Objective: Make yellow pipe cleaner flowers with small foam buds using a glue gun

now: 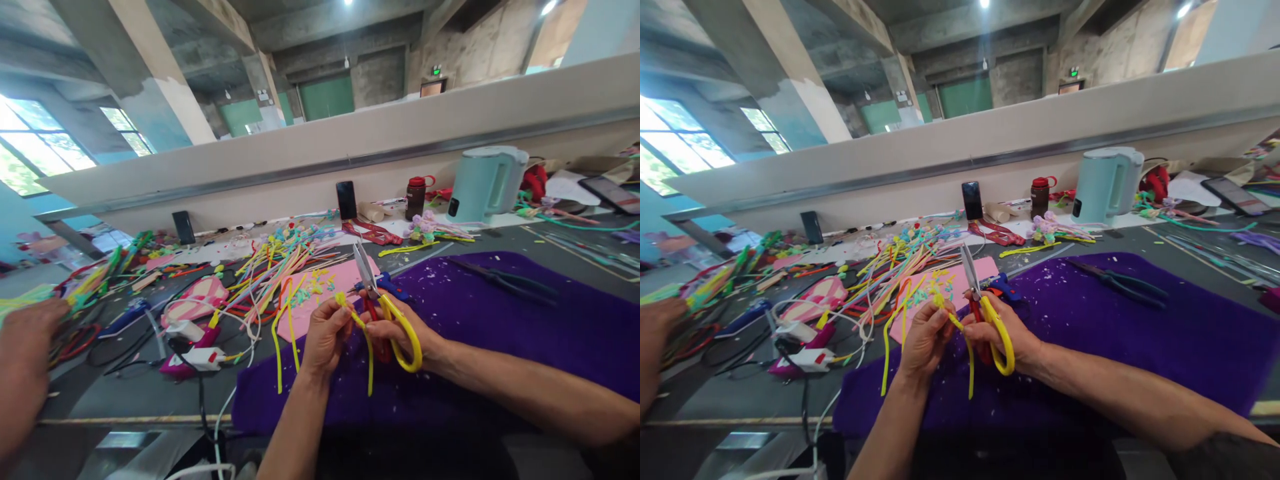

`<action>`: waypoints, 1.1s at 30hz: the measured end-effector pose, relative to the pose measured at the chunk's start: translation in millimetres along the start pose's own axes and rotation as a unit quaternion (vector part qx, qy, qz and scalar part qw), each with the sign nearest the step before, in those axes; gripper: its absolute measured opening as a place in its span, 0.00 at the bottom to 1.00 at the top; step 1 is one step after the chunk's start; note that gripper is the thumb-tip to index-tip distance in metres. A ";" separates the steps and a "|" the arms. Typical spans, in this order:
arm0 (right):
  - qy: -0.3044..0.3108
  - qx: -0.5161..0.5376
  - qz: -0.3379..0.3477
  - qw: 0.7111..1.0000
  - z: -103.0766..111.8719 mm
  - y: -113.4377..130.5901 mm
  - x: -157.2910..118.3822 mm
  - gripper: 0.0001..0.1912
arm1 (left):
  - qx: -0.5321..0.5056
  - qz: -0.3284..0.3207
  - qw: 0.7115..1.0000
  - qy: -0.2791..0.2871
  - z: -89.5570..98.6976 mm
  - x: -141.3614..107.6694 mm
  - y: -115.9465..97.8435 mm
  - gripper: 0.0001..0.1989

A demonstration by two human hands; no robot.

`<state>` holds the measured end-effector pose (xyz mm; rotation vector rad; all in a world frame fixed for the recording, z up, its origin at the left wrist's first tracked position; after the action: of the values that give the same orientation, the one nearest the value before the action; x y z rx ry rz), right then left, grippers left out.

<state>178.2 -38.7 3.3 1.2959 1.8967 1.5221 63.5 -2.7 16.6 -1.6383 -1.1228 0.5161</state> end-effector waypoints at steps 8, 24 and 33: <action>-0.019 0.036 -0.017 0.999 6.9 -4.6 5.6 0.27 | 0.035 -0.001 0.999 -0.006 -4.1 -0.4 1.5 0.09; -0.014 -0.143 -0.049 0.988 10.5 1.9 -3.5 0.21 | 0.007 0.008 0.999 -0.046 4.8 -5.5 -4.9 0.11; -0.022 -0.539 -0.017 0.842 12.9 23.5 -14.9 0.27 | 0.013 -0.012 0.998 -0.054 8.5 -4.5 -4.7 0.11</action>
<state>205.2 -44.2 16.6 0.7110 0.6985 2.0103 52.8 -2.1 16.9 -1.5876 -1.2084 0.6080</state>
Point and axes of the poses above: each hand's wrist, its own x-axis towards the middle knuckle, its own z-axis out of the back of the hand, y = z × x, the point moved 5 cm from there along x, towards the middle knuckle, and after that the axes turned 14 degrees about y, right-handed, at the moved point
